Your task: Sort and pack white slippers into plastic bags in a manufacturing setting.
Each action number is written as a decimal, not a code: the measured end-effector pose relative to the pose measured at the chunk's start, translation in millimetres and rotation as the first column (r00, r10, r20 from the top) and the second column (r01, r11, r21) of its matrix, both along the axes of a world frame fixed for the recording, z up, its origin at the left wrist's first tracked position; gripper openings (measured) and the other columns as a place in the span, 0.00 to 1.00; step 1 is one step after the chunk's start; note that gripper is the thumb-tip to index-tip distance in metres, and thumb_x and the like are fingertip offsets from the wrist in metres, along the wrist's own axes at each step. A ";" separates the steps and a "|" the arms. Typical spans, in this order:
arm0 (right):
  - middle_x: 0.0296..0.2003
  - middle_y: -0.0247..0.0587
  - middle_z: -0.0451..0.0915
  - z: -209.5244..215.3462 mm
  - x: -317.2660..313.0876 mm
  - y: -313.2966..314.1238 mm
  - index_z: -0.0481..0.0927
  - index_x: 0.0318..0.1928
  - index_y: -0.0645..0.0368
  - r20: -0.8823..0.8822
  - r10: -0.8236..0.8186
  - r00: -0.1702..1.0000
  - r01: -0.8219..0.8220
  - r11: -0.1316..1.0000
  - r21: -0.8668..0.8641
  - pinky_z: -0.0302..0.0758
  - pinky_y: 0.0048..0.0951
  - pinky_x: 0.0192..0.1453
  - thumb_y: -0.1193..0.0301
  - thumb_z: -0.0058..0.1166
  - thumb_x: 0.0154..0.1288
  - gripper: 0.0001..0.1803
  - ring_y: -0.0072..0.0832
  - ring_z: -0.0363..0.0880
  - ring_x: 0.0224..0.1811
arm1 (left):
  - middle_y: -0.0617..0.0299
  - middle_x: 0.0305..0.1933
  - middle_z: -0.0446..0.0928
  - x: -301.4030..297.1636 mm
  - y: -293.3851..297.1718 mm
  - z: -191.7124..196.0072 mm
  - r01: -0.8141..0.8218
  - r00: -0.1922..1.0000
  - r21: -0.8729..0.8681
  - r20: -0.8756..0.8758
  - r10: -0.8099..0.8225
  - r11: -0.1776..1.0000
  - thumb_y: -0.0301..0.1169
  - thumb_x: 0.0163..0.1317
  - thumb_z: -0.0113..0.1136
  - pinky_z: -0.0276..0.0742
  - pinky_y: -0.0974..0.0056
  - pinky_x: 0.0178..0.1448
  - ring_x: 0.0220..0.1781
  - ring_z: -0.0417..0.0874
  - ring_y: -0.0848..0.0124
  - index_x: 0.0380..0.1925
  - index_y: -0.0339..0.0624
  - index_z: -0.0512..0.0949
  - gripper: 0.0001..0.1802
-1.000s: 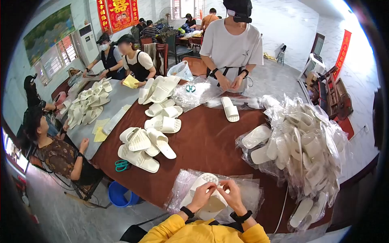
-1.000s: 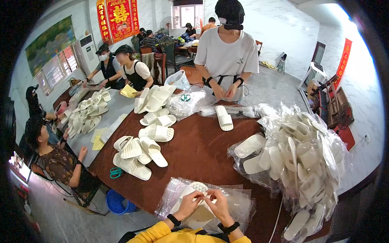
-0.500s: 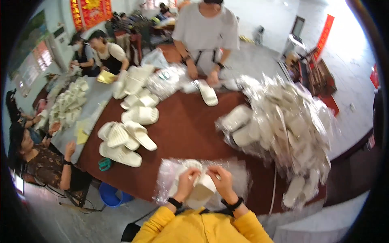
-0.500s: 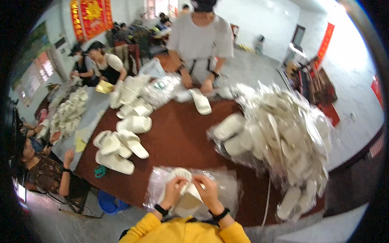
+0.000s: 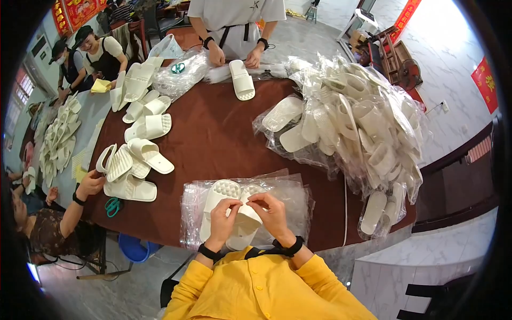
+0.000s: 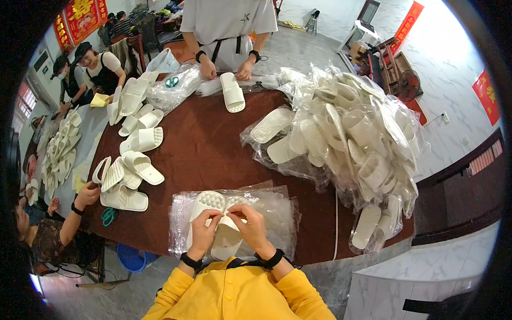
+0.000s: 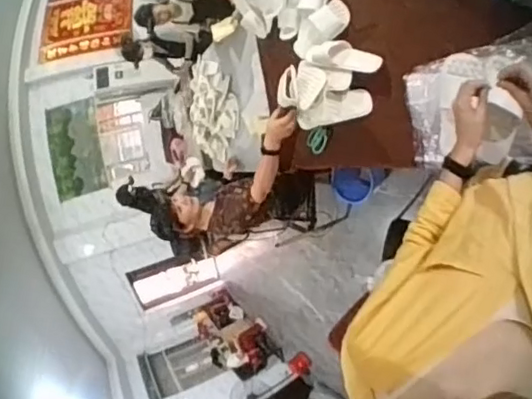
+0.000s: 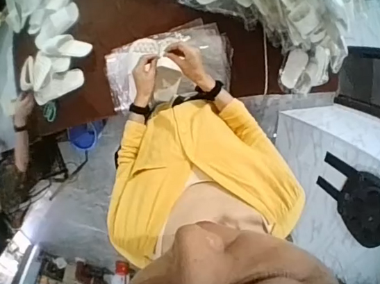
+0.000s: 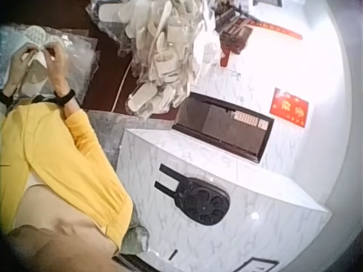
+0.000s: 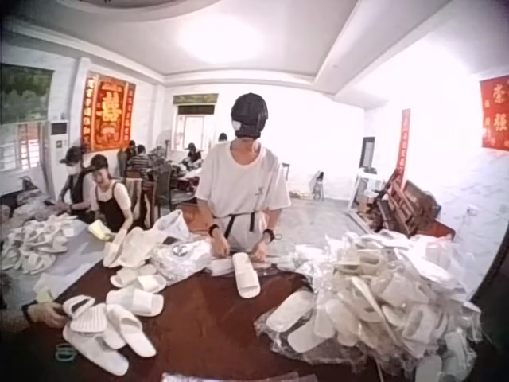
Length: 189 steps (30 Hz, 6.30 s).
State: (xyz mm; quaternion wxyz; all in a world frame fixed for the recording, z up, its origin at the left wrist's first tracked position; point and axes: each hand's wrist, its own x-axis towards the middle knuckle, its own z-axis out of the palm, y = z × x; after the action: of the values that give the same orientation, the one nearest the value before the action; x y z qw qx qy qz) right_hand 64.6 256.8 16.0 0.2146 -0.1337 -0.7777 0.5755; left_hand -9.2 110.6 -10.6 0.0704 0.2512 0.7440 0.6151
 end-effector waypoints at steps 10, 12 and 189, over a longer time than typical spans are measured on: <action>0.32 0.43 0.82 -1.6 -5.5 0.6 0.78 0.37 0.65 -0.003 0.040 0.999 -0.039 0.994 0.102 0.81 0.27 0.40 0.80 0.65 0.59 0.08 0.30 0.85 0.34 | 0.56 0.36 0.81 0.5 1.1 8.3 0.018 0.998 -0.031 -0.055 -0.019 0.999 0.21 0.61 0.61 0.78 0.63 0.42 0.38 0.83 0.62 0.36 0.37 0.81 0.04; 0.32 0.44 0.82 -3.9 -6.8 1.1 0.79 0.37 0.65 -0.023 0.054 0.998 -0.051 0.993 0.108 0.81 0.28 0.39 0.80 0.65 0.58 0.08 0.31 0.85 0.34 | 0.56 0.36 0.81 -0.6 1.3 7.9 0.025 0.998 -0.039 -0.061 -0.028 0.999 0.21 0.61 0.61 0.78 0.62 0.43 0.39 0.83 0.60 0.36 0.38 0.81 0.04; 0.74 0.45 0.58 -73.2 149.5 79.7 0.62 0.73 0.45 0.404 0.402 0.822 -0.569 0.533 0.626 0.51 0.50 0.78 0.55 0.68 0.55 0.46 0.44 0.54 0.77 | 0.49 0.80 0.44 43.6 -111.2 -73.5 0.201 0.593 -0.920 -0.160 -0.789 0.338 0.46 0.40 0.78 0.34 0.18 0.70 0.79 0.37 0.36 0.72 0.74 0.57 0.57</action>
State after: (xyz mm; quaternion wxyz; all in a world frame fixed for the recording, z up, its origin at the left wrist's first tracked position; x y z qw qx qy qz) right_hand 214.2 336.5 -57.2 -0.0037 0.1245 -0.9629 0.2392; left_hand 34.4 -0.7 -84.1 0.1422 0.5913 0.7937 0.0121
